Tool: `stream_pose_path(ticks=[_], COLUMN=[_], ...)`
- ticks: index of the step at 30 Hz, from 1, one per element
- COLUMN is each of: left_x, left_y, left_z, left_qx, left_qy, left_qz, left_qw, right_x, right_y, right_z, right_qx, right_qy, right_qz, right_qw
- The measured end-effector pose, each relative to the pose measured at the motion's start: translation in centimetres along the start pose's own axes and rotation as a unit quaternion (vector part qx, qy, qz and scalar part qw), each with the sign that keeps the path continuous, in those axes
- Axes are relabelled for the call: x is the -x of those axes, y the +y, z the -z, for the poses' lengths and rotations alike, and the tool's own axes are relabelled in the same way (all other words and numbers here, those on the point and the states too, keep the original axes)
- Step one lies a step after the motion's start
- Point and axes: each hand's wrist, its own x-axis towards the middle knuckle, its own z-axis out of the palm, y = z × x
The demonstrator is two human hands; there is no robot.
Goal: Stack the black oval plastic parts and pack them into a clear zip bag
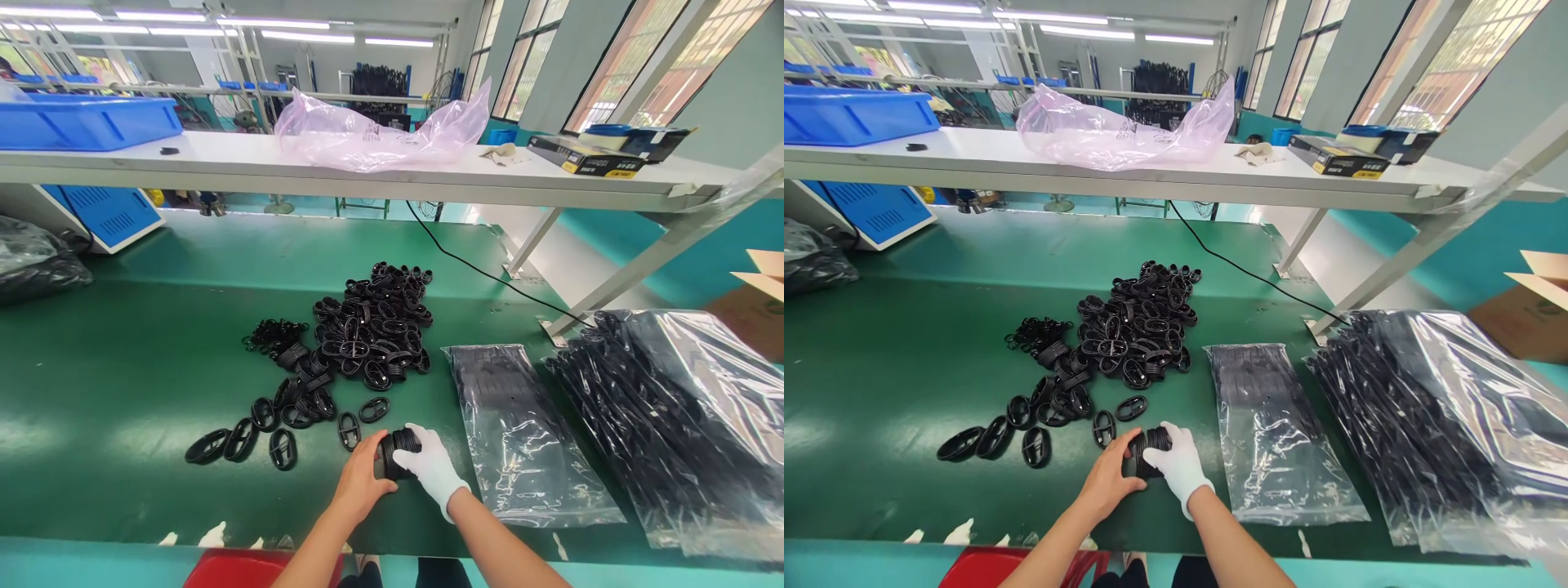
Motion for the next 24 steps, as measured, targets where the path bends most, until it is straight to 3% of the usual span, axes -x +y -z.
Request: stream_pose_path(ticks=[8, 13, 16, 20, 24], left_x=[-0.3, 0.0, 0.5, 0.2, -0.7], left_y=[-0.1, 0.0, -0.4, -1.2, -1.0], left_z=[-0.5, -0.5, 1.0, 4.5, 6.1], left_qx=[-0.025, -0.057, -0.07, -0.239, -0.349], left_qy=[0.009, -0.01, 0.015, 0.11, 0.065], left_qz=[-0.011, -0.028, -0.057, -0.02, -0.012], left_qw=[1.0, 0.998, 0.996, 0.965, 0.935], right_x=[0.2, 0.5, 0.7, 0.9, 0.9], right_y=[-0.1, -0.3, -0.6, -0.8, -0.7], right_z=[0.1, -0.8, -1.1, -1.1, -1.1], right_qx=[0.024, 0.064, 0.065, 0.062, 0.064], right_qy=[-0.035, -0.009, 0.005, 0.003, 0.001], right_qz=[-0.004, -0.018, -0.022, -0.025, -0.025], right_qw=[0.999, 0.998, 0.998, 0.998, 0.998])
